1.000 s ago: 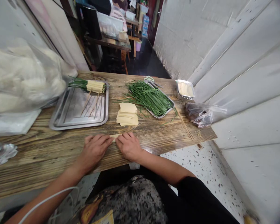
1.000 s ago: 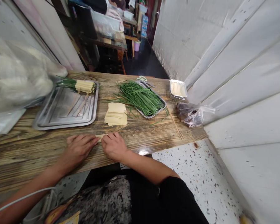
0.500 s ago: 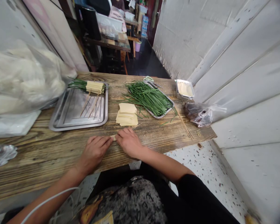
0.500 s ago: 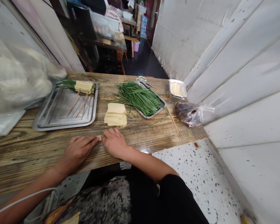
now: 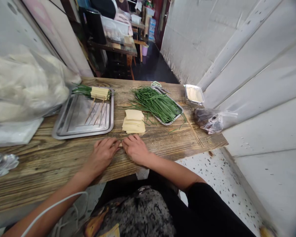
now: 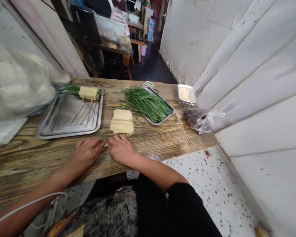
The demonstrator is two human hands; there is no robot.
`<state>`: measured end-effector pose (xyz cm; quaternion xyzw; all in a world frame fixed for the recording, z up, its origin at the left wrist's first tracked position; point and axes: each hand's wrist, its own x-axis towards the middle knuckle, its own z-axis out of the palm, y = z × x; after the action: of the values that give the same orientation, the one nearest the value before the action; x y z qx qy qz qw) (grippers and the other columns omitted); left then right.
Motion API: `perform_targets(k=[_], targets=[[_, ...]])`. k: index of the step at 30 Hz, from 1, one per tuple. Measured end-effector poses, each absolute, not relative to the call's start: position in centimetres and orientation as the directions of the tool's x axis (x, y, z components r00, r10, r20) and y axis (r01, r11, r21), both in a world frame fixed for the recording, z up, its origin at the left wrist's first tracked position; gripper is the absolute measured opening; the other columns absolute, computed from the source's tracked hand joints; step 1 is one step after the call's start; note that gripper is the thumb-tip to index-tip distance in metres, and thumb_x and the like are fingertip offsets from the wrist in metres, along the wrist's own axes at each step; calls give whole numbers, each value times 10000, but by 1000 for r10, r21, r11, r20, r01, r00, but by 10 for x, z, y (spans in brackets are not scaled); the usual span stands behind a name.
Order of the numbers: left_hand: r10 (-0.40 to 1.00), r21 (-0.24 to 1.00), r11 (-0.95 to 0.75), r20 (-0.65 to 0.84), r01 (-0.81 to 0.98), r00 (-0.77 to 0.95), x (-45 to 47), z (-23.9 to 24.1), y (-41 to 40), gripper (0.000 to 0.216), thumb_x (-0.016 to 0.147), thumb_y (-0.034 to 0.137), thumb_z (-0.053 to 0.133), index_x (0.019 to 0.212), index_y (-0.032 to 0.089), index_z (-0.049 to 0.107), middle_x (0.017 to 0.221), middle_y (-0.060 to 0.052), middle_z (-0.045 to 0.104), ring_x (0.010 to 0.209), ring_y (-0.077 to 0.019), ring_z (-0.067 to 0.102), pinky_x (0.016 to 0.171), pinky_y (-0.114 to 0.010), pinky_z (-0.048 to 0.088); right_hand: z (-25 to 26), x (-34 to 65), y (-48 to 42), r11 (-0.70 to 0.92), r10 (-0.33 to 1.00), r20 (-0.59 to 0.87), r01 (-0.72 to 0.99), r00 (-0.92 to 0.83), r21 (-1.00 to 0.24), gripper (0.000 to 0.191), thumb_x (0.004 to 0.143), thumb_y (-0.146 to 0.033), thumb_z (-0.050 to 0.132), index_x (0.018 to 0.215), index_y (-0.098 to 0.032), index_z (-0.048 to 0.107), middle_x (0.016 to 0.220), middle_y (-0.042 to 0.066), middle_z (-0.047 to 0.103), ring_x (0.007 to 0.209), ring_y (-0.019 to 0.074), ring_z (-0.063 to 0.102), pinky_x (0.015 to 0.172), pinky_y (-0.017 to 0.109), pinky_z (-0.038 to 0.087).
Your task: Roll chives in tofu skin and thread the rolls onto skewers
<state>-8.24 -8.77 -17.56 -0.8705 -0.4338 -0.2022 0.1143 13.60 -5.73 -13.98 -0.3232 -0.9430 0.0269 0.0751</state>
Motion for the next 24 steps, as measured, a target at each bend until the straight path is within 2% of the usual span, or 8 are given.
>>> perform_targets(k=[4,9,12,14,17,19,22,24], targets=[[668,18,-650,490,760,560,-84,-177,-87,339,1094,205,431,1249,200,732,1111,-119,798,1059,-255,713,911,-396,480,-136,138,-48,769,634,72,618,-770,-161,257,1122,-238,508,1181,-142,739,1206,116,708,1134,248,541,983,394,440],[618,68,-725,504,686,603,-89,-178,-76,306,1084,226,467,1210,231,746,1115,-84,814,1010,-240,715,910,-396,525,-140,136,-38,693,693,45,647,-720,-317,218,1105,-283,576,1137,-201,776,1261,100,700,1125,233,556,981,382,427],[634,113,-722,502,682,588,-90,-175,-71,303,1089,242,467,1164,225,760,1077,-78,819,973,-226,722,888,-380,554,-142,155,-38,617,764,101,675,-638,-404,275,1085,-296,612,1315,-219,740,1349,121,674,1195,247,564,1021,399,426],[663,157,-705,493,691,564,-89,-174,-70,303,1087,248,475,1145,227,772,1062,-79,821,966,-222,729,889,-379,565,-141,185,-43,537,838,169,726,-519,-429,358,1085,-281,591,1421,-204,688,1365,146,672,1219,261,573,1035,419,434],[691,200,-687,477,699,543,-89,-176,-71,303,1080,258,486,1139,232,782,1073,-87,825,960,-227,734,892,-388,573,-135,250,-52,342,932,255,858,-257,-382,347,1075,-242,553,1360,-157,731,1302,170,696,1187,278,599,1032,426,454],[705,228,-676,477,701,525,-90,-179,-71,306,1074,264,489,1145,241,786,1076,-90,827,960,-233,737,882,-393,574,-128,296,-58,119,958,284,950,-33,-290,334,1065,-231,539,1306,-158,759,1295,179,690,1156,288,601,1023,434,459],[698,267,-685,509,678,504,-96,-186,-68,307,1057,280,501,1148,271,794,1066,-88,835,951,-247,747,839,-398,579,-116,349,-66,-207,948,223,972,228,-116,333,1039,-206,569,1321,-165,742,1328,167,684,1165,287,594,1018,412,465],[689,291,-707,490,645,534,-102,-191,-63,307,1047,296,511,1163,324,794,1090,-58,838,960,-246,755,846,-397,590,-109,368,-70,-301,939,162,953,302,-31,328,1033,-195,583,1320,-158,736,1316,164,697,1159,284,600,1008,397,474]])
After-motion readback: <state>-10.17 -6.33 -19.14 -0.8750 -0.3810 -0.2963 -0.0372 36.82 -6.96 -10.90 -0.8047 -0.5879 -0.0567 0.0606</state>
